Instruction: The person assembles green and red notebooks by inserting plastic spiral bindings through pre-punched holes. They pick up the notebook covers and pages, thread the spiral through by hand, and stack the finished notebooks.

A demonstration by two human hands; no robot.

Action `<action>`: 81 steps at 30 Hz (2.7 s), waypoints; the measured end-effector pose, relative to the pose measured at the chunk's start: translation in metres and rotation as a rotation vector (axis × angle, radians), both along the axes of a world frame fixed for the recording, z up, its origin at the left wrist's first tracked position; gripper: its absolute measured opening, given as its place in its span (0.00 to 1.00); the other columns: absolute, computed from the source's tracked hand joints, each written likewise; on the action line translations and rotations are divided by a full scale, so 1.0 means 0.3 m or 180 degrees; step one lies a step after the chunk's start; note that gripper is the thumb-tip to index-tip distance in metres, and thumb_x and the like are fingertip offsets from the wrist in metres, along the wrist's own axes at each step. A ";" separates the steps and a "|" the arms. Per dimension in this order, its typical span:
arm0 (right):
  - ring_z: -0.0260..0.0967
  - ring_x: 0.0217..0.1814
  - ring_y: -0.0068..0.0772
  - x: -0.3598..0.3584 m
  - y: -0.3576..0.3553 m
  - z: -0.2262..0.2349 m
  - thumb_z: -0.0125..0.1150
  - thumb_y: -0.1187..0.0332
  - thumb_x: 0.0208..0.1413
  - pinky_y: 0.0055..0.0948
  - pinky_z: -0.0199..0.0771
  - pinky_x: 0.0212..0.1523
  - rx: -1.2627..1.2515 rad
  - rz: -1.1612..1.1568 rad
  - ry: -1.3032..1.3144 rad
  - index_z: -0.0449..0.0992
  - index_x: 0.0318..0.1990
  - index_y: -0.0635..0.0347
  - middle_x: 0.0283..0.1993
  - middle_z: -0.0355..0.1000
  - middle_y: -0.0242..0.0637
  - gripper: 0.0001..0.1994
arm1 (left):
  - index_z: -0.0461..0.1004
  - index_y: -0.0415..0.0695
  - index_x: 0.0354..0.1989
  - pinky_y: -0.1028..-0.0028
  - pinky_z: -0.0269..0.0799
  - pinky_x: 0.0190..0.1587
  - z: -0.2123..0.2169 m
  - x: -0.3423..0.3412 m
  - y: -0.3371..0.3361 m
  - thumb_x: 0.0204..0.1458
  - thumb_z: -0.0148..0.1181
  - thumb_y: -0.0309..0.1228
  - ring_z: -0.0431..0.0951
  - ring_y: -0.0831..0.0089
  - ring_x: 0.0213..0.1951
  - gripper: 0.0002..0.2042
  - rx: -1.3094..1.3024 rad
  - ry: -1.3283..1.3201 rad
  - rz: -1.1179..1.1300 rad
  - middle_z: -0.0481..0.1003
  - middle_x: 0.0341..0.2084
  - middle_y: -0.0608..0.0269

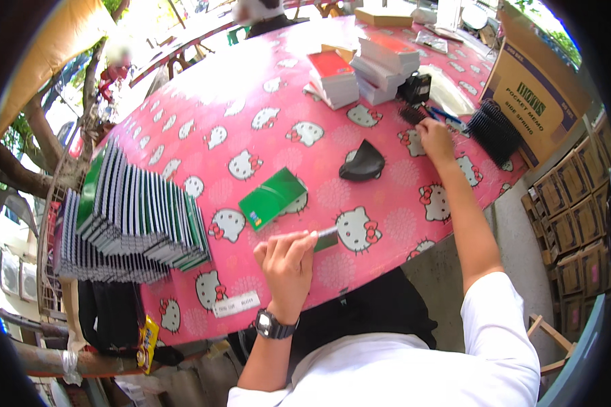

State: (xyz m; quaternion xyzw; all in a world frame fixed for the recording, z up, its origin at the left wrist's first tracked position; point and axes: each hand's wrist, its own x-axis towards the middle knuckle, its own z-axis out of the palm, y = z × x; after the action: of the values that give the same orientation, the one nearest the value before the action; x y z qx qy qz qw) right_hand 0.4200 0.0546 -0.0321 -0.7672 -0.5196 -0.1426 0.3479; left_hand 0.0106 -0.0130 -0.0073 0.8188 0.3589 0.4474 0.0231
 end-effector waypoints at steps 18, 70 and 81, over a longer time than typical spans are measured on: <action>0.70 0.34 0.33 -0.602 -0.327 0.207 0.61 0.76 0.52 0.29 0.71 0.34 -0.0826 0.2893 0.1924 0.78 0.42 0.57 0.32 0.70 0.35 0.09 | 0.79 0.51 0.35 0.72 0.54 0.42 0.012 0.016 0.005 0.48 0.64 0.30 0.73 0.75 0.34 0.06 -0.0226 0.0067 0.0013 0.76 0.29 0.71; 0.57 0.62 0.56 -0.432 -0.051 0.039 0.67 0.40 0.39 0.53 0.59 0.59 -0.1114 0.1107 -0.0234 0.77 0.49 0.54 0.64 0.59 0.54 0.33 | 0.74 0.53 0.37 0.58 0.46 0.57 0.018 0.041 -0.038 0.48 0.63 0.42 0.72 0.72 0.43 0.12 -0.0370 0.0766 -0.0412 0.73 0.40 0.73; 0.65 0.55 0.40 -0.582 -0.289 0.182 0.64 0.46 0.48 0.38 0.64 0.54 -0.1438 0.3492 0.2102 0.81 0.40 0.58 0.52 0.72 0.46 0.24 | 0.73 0.52 0.24 0.52 0.42 0.60 0.016 -0.046 0.030 0.34 0.73 0.42 0.72 0.70 0.38 0.14 -0.0352 0.0252 -0.0260 0.71 0.24 0.72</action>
State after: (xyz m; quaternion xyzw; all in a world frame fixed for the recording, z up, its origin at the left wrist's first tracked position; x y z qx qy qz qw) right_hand 0.2456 -0.0322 0.0226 -0.4497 -0.7172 0.4083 0.3416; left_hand -0.0034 -0.0039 -0.0026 0.8473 0.3500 0.3929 0.0722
